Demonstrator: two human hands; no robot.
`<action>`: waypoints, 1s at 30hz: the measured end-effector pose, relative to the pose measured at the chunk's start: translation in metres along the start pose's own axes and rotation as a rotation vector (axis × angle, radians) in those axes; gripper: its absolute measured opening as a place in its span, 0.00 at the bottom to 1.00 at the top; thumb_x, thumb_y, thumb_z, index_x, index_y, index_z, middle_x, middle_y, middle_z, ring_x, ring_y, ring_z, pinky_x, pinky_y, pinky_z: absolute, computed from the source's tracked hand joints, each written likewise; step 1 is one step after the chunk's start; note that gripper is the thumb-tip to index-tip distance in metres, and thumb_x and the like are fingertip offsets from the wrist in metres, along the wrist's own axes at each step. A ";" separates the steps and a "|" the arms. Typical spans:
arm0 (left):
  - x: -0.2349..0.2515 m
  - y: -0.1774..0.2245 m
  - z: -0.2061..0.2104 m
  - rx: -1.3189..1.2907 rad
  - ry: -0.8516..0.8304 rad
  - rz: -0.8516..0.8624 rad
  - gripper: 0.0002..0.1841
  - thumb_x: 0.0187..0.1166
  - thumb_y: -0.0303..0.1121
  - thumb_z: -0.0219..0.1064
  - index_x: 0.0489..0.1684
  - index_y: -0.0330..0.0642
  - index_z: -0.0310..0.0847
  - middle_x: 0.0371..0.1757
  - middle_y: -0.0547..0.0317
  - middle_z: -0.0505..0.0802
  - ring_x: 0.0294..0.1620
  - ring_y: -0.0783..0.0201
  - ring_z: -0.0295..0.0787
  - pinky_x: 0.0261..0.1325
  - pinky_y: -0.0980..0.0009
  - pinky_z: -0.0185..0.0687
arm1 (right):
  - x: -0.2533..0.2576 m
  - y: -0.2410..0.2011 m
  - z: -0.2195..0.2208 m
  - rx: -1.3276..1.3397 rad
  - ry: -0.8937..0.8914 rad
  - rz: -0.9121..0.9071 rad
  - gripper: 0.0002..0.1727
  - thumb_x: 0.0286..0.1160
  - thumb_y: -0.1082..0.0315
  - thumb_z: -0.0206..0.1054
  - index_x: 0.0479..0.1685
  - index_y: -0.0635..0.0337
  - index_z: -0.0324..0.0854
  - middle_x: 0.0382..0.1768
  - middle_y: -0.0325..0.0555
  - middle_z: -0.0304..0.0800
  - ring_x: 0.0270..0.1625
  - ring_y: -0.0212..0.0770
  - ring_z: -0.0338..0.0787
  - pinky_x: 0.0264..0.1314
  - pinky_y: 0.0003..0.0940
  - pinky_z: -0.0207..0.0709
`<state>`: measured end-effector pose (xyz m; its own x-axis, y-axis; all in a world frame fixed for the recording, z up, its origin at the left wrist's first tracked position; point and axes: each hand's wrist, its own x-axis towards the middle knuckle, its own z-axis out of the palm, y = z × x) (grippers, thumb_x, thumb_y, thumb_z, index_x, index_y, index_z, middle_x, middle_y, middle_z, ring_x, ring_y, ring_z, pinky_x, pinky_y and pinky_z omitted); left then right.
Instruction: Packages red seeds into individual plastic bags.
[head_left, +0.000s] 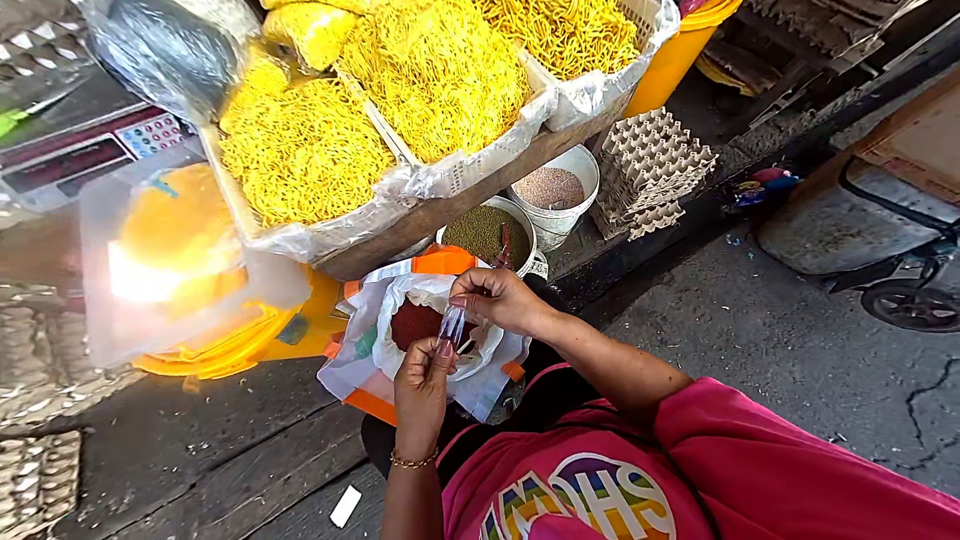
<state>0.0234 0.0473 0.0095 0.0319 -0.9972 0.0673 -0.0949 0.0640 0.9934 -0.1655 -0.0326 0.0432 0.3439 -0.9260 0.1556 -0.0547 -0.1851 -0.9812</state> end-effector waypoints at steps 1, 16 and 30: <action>0.000 -0.001 0.000 0.017 0.010 0.012 0.06 0.86 0.26 0.59 0.41 0.37 0.81 0.29 0.67 0.90 0.30 0.74 0.87 0.40 0.79 0.85 | 0.000 0.002 0.000 -0.006 0.001 -0.009 0.04 0.80 0.74 0.69 0.43 0.66 0.87 0.30 0.43 0.87 0.32 0.30 0.83 0.38 0.28 0.80; 0.002 -0.017 -0.010 0.086 -0.029 -0.150 0.09 0.88 0.29 0.58 0.37 0.41 0.83 0.26 0.69 0.89 0.28 0.76 0.86 0.39 0.79 0.83 | 0.005 0.021 -0.011 -0.054 0.139 -0.028 0.10 0.81 0.64 0.70 0.35 0.62 0.83 0.25 0.36 0.81 0.28 0.26 0.78 0.35 0.24 0.72; 0.004 -0.017 -0.025 0.122 -0.064 -0.231 0.12 0.91 0.38 0.59 0.36 0.47 0.82 0.22 0.72 0.84 0.23 0.77 0.79 0.32 0.81 0.78 | 0.012 0.032 -0.019 0.019 0.245 -0.083 0.12 0.80 0.64 0.71 0.29 0.58 0.80 0.22 0.31 0.78 0.24 0.23 0.75 0.29 0.19 0.69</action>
<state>0.0504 0.0431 -0.0050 0.0041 -0.9855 -0.1695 -0.2120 -0.1665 0.9630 -0.1812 -0.0565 0.0157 0.1093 -0.9603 0.2567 -0.0170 -0.2600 -0.9655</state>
